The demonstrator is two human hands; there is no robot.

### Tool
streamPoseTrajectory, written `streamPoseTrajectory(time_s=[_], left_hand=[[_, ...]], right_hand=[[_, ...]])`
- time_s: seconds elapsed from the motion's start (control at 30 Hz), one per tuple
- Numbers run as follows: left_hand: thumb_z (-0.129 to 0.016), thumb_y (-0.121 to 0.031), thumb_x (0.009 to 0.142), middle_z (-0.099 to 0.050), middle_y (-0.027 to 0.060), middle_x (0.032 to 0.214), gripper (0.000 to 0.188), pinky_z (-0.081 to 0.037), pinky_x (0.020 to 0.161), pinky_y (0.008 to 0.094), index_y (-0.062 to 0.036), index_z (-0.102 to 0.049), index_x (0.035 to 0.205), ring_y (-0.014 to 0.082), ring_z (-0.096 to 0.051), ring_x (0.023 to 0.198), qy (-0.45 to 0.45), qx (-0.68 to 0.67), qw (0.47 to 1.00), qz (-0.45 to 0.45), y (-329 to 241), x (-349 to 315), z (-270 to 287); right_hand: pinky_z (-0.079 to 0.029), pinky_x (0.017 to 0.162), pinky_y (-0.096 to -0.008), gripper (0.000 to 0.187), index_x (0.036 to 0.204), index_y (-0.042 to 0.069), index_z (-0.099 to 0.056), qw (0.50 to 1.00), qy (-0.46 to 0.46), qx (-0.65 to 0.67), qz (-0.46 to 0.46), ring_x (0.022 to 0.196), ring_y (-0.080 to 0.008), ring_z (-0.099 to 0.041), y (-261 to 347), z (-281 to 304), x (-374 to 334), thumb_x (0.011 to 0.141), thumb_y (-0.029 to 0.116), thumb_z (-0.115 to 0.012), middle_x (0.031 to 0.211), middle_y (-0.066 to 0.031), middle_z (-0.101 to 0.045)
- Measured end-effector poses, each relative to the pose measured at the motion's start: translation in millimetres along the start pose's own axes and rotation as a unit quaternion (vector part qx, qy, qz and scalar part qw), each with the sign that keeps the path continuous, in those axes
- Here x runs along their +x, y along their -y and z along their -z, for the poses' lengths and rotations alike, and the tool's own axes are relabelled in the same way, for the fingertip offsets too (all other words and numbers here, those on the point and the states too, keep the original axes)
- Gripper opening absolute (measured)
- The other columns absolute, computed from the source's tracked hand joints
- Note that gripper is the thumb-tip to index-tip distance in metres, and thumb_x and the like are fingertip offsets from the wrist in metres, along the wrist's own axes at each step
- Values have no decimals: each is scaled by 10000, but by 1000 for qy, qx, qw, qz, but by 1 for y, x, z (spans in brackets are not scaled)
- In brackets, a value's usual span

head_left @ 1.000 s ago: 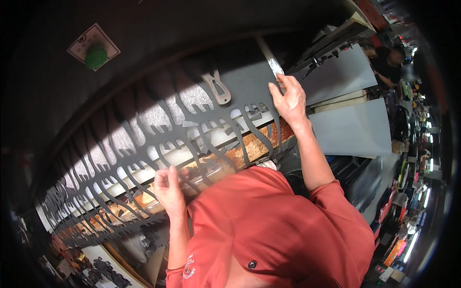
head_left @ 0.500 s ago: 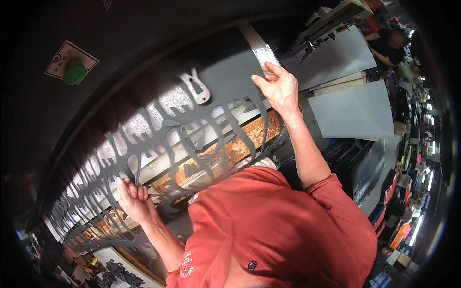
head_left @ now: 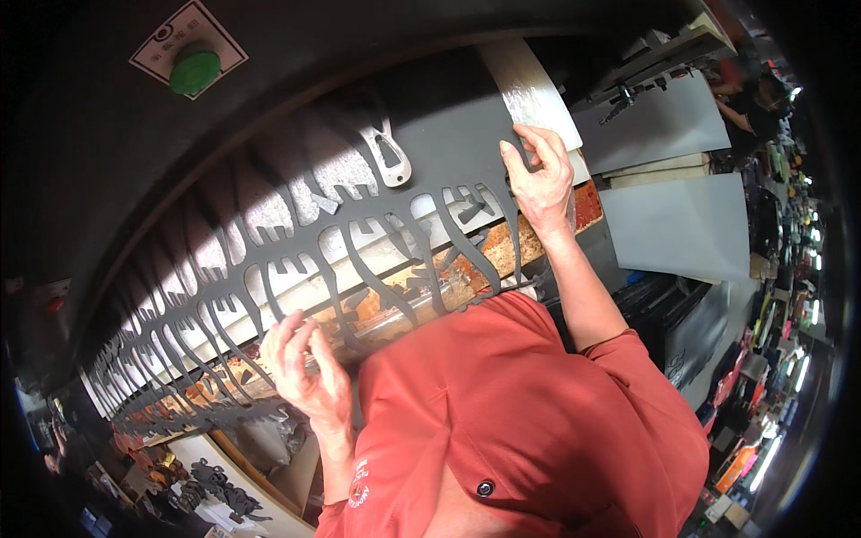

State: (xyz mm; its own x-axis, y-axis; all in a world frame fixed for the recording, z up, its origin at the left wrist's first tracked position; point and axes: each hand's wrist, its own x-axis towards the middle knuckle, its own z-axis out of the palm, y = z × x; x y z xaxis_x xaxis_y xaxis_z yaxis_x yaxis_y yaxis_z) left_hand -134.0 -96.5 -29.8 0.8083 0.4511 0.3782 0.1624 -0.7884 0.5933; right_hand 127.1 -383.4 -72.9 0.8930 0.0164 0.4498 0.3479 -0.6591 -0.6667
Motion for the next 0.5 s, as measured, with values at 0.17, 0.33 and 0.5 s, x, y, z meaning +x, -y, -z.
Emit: streamPoseTrajectory(time_s=[0.17,0.33,0.5], left_hand=[[-589,-12,1052,-713,141,949,158,-528,779,399,3,-729,982,290,-674,847,93,-99,991,7,5,-13,-39],[-646,15,993,-671,169,899,74,-528,674,446,15,-670,923,374,-656,751,53,-71,995,-37,19,-15,-57],[-702,-59,989,-704,149,924,84,-550,701,442,-1,-700,928,366,-684,779,36,3,998,-46,14,-13,-55]], right_hand=[[-517,692,-287,177,1069,50,-789,997,-59,38,15,897,-171,-677,-10,-8,-4,895,69,-808,1082,-58,-743],[-505,691,-277,140,1082,33,-774,996,-13,71,-58,813,-124,-633,6,-2,7,954,88,-771,1016,-46,-726],[-545,725,-273,83,1062,17,-755,962,-9,216,164,800,-120,-659,86,-3,23,982,38,-743,936,-46,-712]])
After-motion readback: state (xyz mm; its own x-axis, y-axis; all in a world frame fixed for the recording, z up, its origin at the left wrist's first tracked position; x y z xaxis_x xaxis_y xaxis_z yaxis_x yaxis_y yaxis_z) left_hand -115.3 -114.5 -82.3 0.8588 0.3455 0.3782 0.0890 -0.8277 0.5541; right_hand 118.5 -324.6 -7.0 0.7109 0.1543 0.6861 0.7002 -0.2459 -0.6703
